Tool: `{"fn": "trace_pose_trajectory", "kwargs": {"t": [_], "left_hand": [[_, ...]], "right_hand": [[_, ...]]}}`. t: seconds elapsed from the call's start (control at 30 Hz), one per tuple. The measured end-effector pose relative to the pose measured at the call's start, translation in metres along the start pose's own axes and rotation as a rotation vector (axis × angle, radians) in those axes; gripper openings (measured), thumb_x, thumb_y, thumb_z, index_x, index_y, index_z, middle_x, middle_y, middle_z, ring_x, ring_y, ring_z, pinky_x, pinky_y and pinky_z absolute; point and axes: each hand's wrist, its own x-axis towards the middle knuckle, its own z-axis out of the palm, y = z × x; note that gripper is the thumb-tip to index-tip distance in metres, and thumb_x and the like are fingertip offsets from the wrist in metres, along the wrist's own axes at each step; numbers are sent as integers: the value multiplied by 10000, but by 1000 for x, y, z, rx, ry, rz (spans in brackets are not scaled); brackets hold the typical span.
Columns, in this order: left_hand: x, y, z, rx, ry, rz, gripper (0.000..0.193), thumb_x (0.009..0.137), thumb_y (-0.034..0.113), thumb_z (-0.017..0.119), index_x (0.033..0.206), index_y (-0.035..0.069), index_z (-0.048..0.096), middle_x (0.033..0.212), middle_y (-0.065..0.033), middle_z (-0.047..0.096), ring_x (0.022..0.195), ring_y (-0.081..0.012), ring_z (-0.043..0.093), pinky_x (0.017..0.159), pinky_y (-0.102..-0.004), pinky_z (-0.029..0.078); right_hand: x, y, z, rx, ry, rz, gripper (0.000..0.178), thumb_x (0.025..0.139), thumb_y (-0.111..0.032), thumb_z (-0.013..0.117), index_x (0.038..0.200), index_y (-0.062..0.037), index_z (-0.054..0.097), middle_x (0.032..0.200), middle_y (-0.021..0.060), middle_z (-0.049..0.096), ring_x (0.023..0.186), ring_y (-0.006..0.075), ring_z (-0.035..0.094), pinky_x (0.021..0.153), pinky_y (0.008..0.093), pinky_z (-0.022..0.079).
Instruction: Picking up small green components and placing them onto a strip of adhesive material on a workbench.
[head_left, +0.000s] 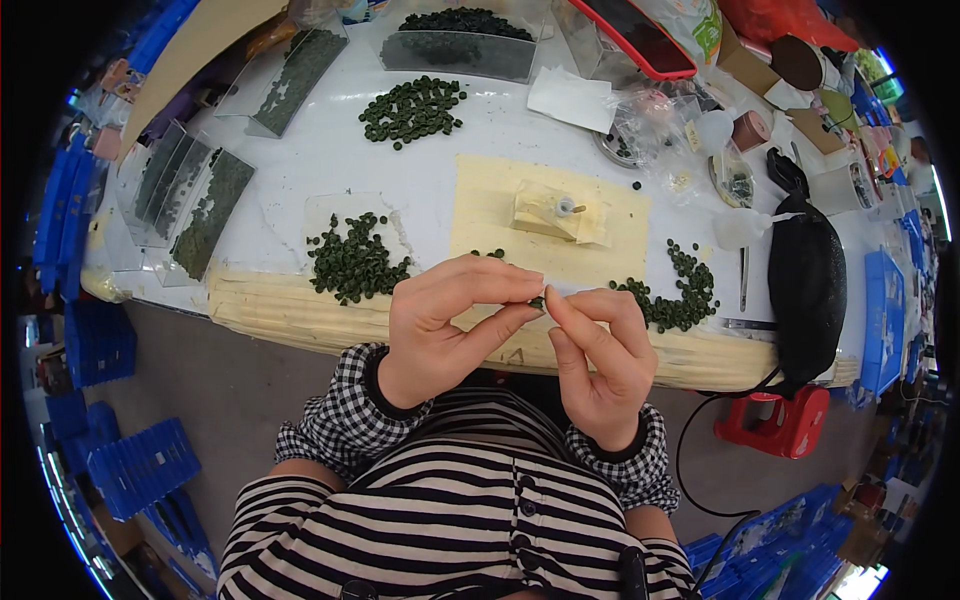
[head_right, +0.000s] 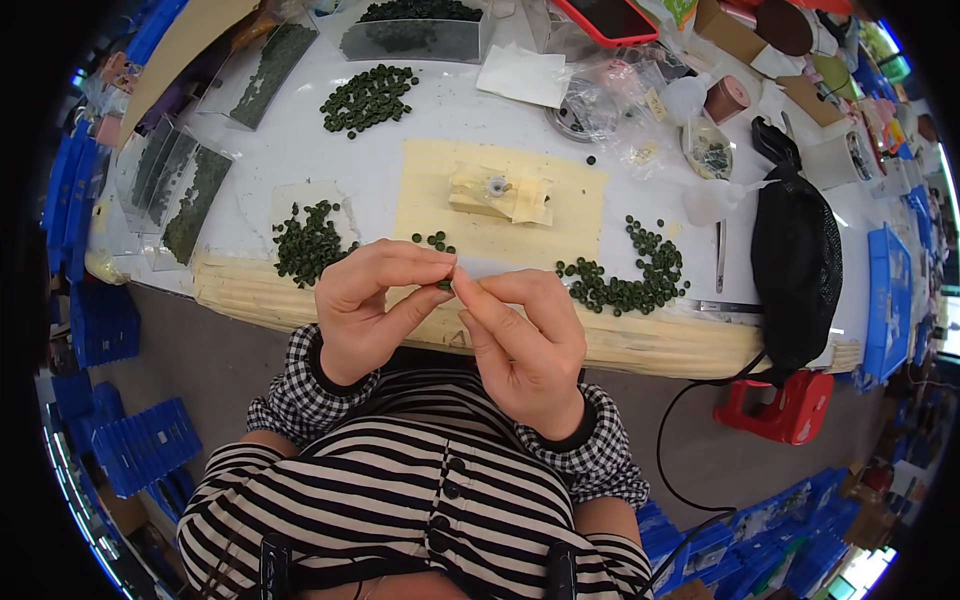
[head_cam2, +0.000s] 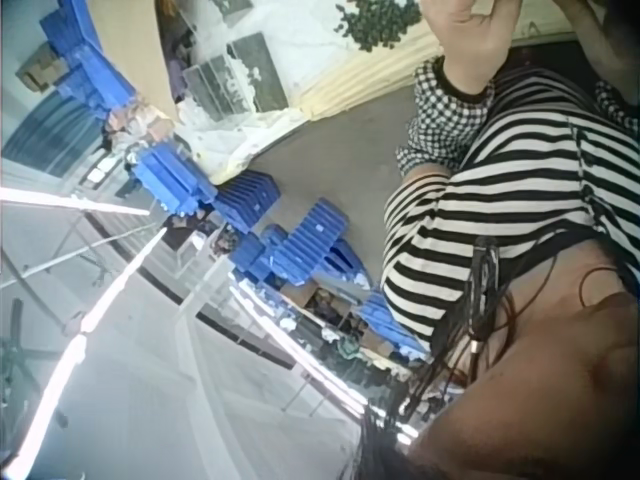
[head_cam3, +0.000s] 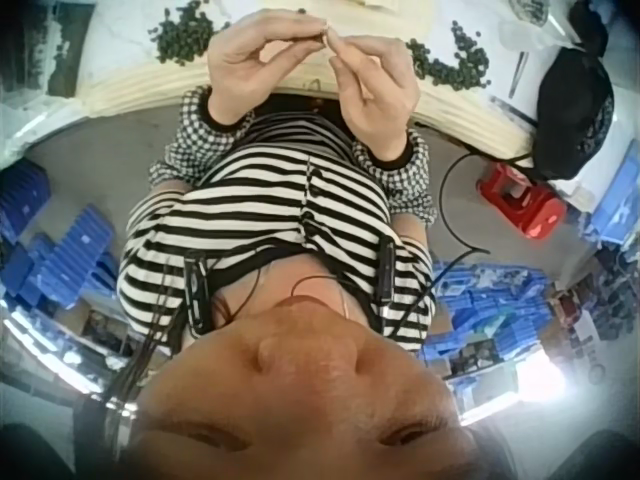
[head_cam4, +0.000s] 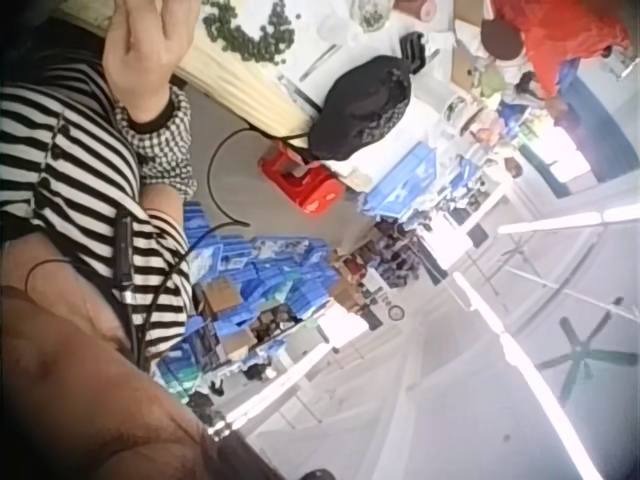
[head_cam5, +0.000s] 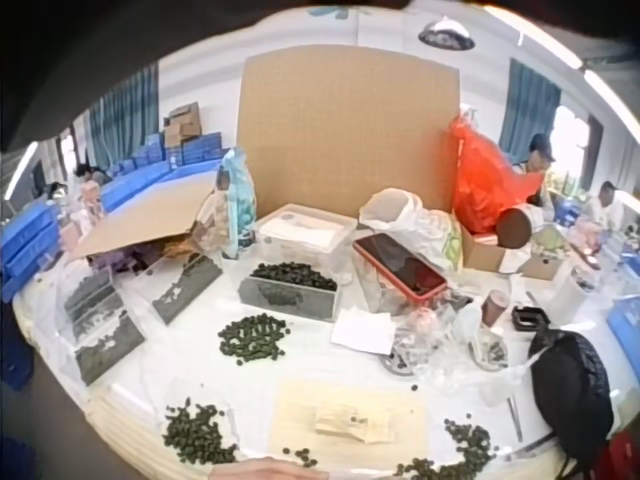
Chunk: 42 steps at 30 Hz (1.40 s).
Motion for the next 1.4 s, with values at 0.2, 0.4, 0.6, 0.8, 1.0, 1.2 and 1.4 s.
{"fn": "trace_pose_trajectory", "kwargs": {"t": [0.2,0.4,0.6,0.8,1.0,1.2,1.4], "left_hand": [[-1,4,1,77,15,60,224,745,-59,750,955,-1,698,950,-119,710,856,-216,696,729,-286,556],[-3,3,1,74,26,69,229,742,-65,744,956,0,699,949,-117,710,857,-215,696,734,-283,558],[-4,2,0,61,20,59,223,734,-67,739,945,-3,700,948,-114,713,857,-209,697,731,-277,559],[-4,3,0,52,10,38,217,733,-62,739,939,-10,698,940,-120,714,857,-211,699,735,-281,558],[-3,-1,-12,179,-184,-146,194,750,-63,723,931,1,690,912,-97,685,819,-200,668,723,-281,525],[-10,-10,-25,534,-277,-51,204,757,20,743,956,34,699,863,-64,587,760,-212,560,646,-311,463],[-6,-14,-26,666,-157,-51,250,756,12,742,1001,31,694,828,-66,573,726,-208,531,626,-313,436]], "right_hand": [[-1,2,-5,-48,18,24,351,738,50,717,1086,-1,708,884,94,640,770,229,585,672,315,461],[-2,3,-6,-56,23,38,343,741,50,717,1080,-3,713,886,94,641,773,230,585,676,314,461],[-3,3,-6,-58,26,52,339,741,50,718,1076,-4,715,881,94,644,778,229,586,685,311,463],[-4,4,-8,-56,45,61,337,747,65,708,1078,-1,714,888,96,640,781,225,582,684,302,465],[-5,21,-31,-218,128,231,273,792,56,687,1056,-7,715,912,100,630,811,204,566,689,277,456],[-8,33,-41,-469,-36,198,132,744,2,734,867,-26,694,913,73,612,893,253,534,775,355,434],[-13,34,-35,-529,-110,192,136,725,-17,747,843,-51,689,890,63,581,908,270,510,790,386,413]]}}
